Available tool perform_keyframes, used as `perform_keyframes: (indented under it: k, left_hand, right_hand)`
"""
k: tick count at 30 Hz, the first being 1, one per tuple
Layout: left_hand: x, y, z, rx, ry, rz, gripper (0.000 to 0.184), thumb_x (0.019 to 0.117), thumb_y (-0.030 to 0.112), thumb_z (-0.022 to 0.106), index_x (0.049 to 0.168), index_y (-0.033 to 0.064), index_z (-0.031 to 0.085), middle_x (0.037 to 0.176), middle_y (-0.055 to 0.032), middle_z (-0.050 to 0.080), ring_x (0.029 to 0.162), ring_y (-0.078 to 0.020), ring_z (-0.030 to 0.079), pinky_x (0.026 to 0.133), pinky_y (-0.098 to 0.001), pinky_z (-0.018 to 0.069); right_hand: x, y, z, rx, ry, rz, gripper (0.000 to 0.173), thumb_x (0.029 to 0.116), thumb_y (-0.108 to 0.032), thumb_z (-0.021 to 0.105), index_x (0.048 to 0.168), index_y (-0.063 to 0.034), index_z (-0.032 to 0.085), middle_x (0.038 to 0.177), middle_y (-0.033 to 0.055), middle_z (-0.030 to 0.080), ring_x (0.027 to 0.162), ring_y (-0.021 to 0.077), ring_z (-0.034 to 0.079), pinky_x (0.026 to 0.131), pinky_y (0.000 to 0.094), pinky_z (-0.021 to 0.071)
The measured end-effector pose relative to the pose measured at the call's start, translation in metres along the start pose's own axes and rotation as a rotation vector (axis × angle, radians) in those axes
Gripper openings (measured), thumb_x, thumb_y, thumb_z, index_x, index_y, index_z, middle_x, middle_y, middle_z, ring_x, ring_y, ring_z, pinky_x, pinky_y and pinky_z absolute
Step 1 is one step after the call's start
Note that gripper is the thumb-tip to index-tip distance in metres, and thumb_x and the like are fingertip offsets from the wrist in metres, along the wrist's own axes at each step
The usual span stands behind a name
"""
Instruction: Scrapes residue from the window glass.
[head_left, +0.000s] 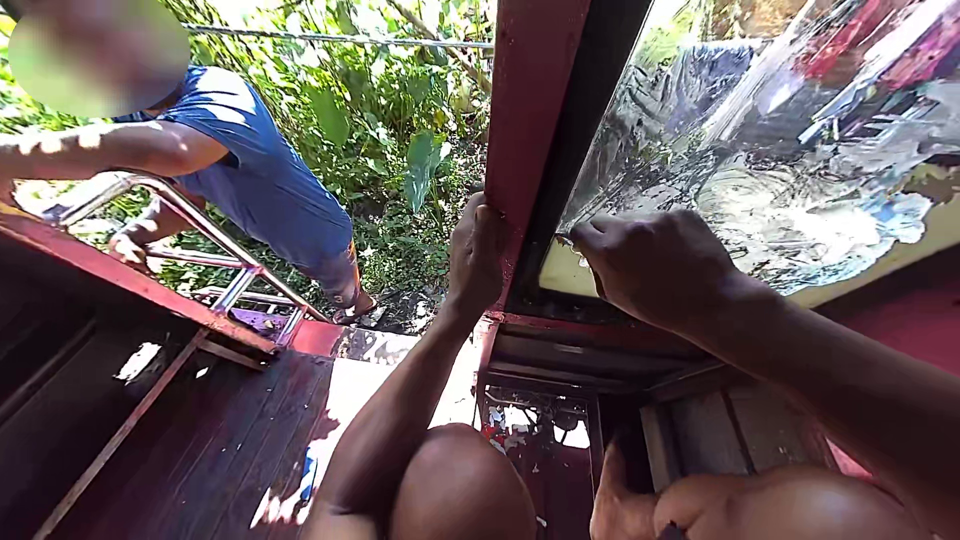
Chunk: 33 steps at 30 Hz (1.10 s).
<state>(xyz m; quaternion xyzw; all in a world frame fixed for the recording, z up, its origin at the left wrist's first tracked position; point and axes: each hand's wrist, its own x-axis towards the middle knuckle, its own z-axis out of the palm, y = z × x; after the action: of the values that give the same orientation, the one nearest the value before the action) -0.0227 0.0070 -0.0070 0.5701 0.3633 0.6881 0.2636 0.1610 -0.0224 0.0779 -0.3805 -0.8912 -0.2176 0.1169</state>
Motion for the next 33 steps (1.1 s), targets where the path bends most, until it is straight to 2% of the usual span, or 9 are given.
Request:
perform_keyframes:
  k: [2, 4, 7, 10, 14, 17, 23, 28, 33]
  left_hand:
    - [-0.002, 0.000, -0.004, 0.064, -0.027, 0.039, 0.066, 0.1064, 0.061, 0.020, 0.121, 0.0085, 0.059, 0.092, 0.0091, 0.062, 0.084, 0.0086, 0.060, 0.078, -0.0168, 0.0528]
    - [0.000, -0.002, -0.004, 0.060, -0.018, 0.051, 0.070, 0.1036, 0.067, 0.020, 0.117, 0.0115, 0.061, 0.088, 0.0086, 0.062, 0.079, 0.0068, 0.061, 0.072, -0.0182, 0.0537]
    - [0.001, -0.006, 0.000, -0.036, 0.011, 0.042, 0.061, 0.1067, 0.058, 0.026, 0.111, 0.0073, 0.061, 0.088, 0.0144, 0.064, 0.084, 0.0104, 0.061, 0.079, -0.0158, 0.0537]
    - [0.002, -0.006, 0.001, -0.078, 0.009, 0.039, 0.056, 0.1086, 0.051, 0.027, 0.114, 0.0039, 0.058, 0.091, 0.0140, 0.063, 0.088, 0.0104, 0.061, 0.083, -0.0161, 0.0534]
    - [0.003, -0.008, 0.000, -0.076, 0.008, 0.056, 0.058, 0.1074, 0.055, 0.028, 0.114, 0.0058, 0.058, 0.091, 0.0153, 0.064, 0.088, 0.0103, 0.062, 0.082, -0.0164, 0.0543]
    - [0.003, -0.007, 0.001, -0.057, 0.012, 0.044, 0.060, 0.1072, 0.056, 0.027, 0.115, 0.0053, 0.058, 0.091, 0.0146, 0.063, 0.087, 0.0101, 0.061, 0.081, -0.0163, 0.0537]
    - [0.004, -0.001, 0.002, 0.002, 0.033, 0.022, 0.056, 0.1079, 0.050, 0.025, 0.110, 0.0056, 0.059, 0.088, 0.0134, 0.060, 0.085, 0.0109, 0.059, 0.080, -0.0151, 0.0510]
    - [0.004, -0.002, 0.001, -0.031, 0.016, 0.033, 0.056, 0.1079, 0.051, 0.026, 0.111, 0.0058, 0.058, 0.089, 0.0137, 0.061, 0.085, 0.0106, 0.060, 0.080, -0.0150, 0.0520]
    - [0.006, -0.007, -0.001, -0.015, -0.002, 0.030, 0.063, 0.1049, 0.062, 0.026, 0.110, 0.0090, 0.060, 0.086, 0.0144, 0.062, 0.082, 0.0100, 0.061, 0.077, -0.0163, 0.0532]
  right_hand:
    - [-0.006, 0.008, 0.006, -0.007, 0.087, -0.036, 0.004, 0.0837, 0.001, 0.067, 0.082, -0.0020, 0.065, 0.066, 0.0126, 0.058, 0.053, 0.0322, 0.061, 0.042, 0.0454, 0.0440]
    - [-0.009, 0.015, 0.012, -0.017, 0.160, -0.060, 0.006, 0.0798, 0.001, 0.068, 0.079, -0.0027, 0.064, 0.064, 0.0110, 0.058, 0.052, 0.0298, 0.061, 0.040, 0.0427, 0.0431]
    - [-0.010, 0.012, 0.016, -0.017, 0.175, -0.053, 0.004, 0.0839, -0.001, 0.065, 0.080, -0.0016, 0.064, 0.063, 0.0119, 0.057, 0.049, 0.0304, 0.059, 0.039, 0.0421, 0.0403]
    - [-0.006, 0.006, 0.016, -0.043, 0.170, -0.035, 0.007, 0.0870, 0.000, 0.061, 0.080, 0.0008, 0.063, 0.062, 0.0143, 0.057, 0.048, 0.0322, 0.059, 0.039, 0.0430, 0.0405]
    - [-0.004, -0.001, 0.018, -0.025, 0.111, -0.013, 0.003, 0.0853, 0.002, 0.063, 0.086, 0.0026, 0.066, 0.067, 0.0169, 0.060, 0.052, 0.0351, 0.061, 0.041, 0.0451, 0.0435]
    - [-0.003, -0.004, 0.014, -0.015, 0.075, 0.017, 0.003, 0.0843, 0.004, 0.065, 0.086, 0.0021, 0.066, 0.068, 0.0171, 0.060, 0.053, 0.0356, 0.062, 0.042, 0.0457, 0.0445]
    - [-0.001, -0.009, 0.014, -0.024, 0.057, 0.043, 0.006, 0.0815, 0.006, 0.067, 0.087, 0.0033, 0.066, 0.068, 0.0174, 0.059, 0.055, 0.0361, 0.063, 0.043, 0.0459, 0.0448]
    - [-0.001, -0.002, 0.014, 0.012, 0.072, -0.001, 0.003, 0.0871, 0.002, 0.063, 0.086, 0.0023, 0.066, 0.066, 0.0166, 0.059, 0.053, 0.0350, 0.062, 0.042, 0.0459, 0.0446]
    - [-0.008, 0.016, 0.013, -0.017, 0.189, -0.077, 0.017, 0.0939, -0.006, 0.055, 0.079, -0.0002, 0.062, 0.062, 0.0131, 0.055, 0.049, 0.0318, 0.058, 0.040, 0.0424, 0.0391]
